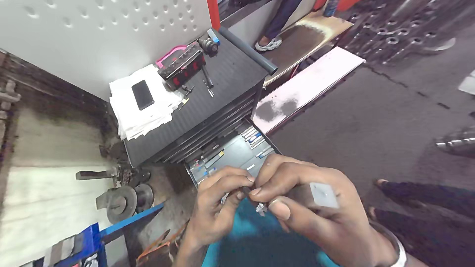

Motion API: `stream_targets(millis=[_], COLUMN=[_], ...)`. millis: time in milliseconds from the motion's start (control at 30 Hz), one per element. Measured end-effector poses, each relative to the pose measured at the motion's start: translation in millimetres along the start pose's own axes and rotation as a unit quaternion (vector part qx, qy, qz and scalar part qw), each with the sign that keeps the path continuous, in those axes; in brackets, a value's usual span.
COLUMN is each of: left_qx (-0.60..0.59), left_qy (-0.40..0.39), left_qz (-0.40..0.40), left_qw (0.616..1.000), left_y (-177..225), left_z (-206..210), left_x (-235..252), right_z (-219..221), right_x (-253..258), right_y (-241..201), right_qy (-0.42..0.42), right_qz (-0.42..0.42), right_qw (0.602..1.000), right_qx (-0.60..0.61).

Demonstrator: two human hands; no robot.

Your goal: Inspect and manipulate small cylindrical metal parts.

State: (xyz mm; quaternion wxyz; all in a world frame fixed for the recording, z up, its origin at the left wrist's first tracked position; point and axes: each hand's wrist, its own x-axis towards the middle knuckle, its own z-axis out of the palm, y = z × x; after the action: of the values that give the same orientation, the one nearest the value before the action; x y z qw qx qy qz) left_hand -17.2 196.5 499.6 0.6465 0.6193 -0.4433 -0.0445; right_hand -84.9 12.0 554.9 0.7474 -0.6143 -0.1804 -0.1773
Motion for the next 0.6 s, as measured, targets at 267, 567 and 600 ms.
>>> stream_targets(millis=[267,567,600], left_qx=[0.020,0.063,0.064], left_qy=[0.001,0.007,0.010], left_qz=[0.002,0.007,0.006], left_qw=[1.000,0.998,0.998], left_y=[2.8,8.4,9.0], left_z=[1.0,2.9,3.1], left_x=[-1.6,-1.5,-1.6], right_z=[0.5,0.4,0.6], right_x=[0.6,1.5,1.6], right_y=[-0.4,-1.5,-1.4], right_qy=[0.011,0.026,0.027], right_qz=[0.008,0.018,0.018], right_qw=[1.000,0.999,0.999], right_qx=[-0.002,0.006,0.008])
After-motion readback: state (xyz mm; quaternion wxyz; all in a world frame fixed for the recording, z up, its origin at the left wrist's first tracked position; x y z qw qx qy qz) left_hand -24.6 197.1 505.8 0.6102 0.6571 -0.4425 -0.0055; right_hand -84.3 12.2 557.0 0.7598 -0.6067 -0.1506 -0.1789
